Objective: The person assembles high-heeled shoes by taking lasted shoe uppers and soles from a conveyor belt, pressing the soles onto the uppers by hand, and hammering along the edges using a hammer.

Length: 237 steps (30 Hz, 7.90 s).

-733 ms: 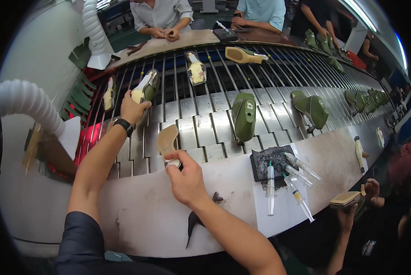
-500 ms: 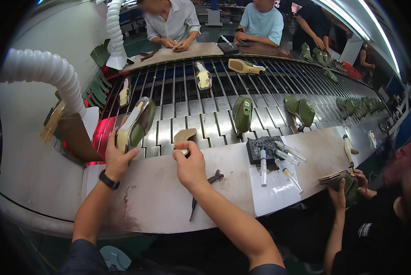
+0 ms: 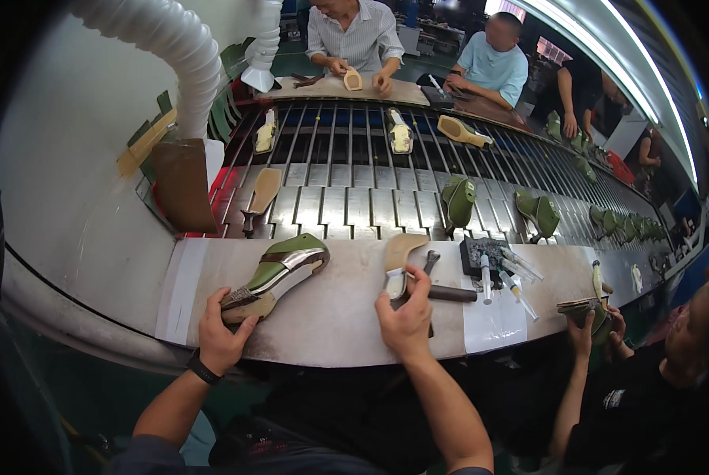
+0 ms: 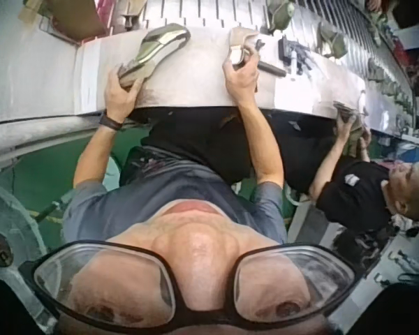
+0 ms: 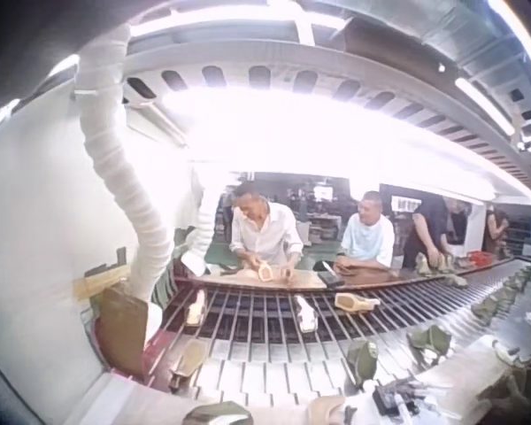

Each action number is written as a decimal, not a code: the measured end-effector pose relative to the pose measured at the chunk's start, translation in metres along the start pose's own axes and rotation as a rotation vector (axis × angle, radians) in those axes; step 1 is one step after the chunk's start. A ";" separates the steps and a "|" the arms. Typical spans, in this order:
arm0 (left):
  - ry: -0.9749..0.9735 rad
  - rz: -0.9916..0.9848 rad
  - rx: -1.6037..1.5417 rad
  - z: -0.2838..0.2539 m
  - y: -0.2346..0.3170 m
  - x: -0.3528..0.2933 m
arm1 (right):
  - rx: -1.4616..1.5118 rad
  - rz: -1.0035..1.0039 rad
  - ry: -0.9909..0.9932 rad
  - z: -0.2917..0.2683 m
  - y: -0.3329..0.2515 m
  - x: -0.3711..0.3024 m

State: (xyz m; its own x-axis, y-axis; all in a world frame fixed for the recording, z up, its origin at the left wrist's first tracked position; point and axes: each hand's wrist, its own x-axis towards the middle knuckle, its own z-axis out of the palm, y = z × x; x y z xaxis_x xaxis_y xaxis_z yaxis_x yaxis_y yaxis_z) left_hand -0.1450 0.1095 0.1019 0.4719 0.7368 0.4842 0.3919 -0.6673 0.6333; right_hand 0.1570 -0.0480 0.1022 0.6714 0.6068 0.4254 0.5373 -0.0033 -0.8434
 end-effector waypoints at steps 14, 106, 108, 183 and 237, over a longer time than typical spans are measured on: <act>0.024 0.074 0.040 0.001 0.005 0.007 | 0.490 0.470 -0.344 0.033 -0.018 0.019; -0.613 0.067 -1.336 0.002 0.116 0.095 | 0.806 0.387 -0.421 0.007 -0.154 -0.056; -0.614 0.071 -1.332 0.002 0.116 0.095 | 0.813 0.391 -0.418 0.007 -0.155 -0.056; -0.329 0.064 -1.140 -0.023 0.131 0.047 | 0.380 0.080 -0.498 -0.012 -0.147 -0.063; -0.425 0.171 -0.769 0.094 0.054 0.099 | -0.102 -0.026 -0.165 -0.040 -0.060 -0.087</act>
State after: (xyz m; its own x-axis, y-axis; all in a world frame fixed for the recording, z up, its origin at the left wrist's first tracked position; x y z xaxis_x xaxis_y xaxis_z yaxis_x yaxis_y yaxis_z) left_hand -0.0029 0.1366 0.1273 0.7878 0.4295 0.4414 -0.2764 -0.3939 0.8766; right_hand 0.0865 -0.1324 0.1287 0.5681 0.7301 0.3798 0.6079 -0.0613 -0.7916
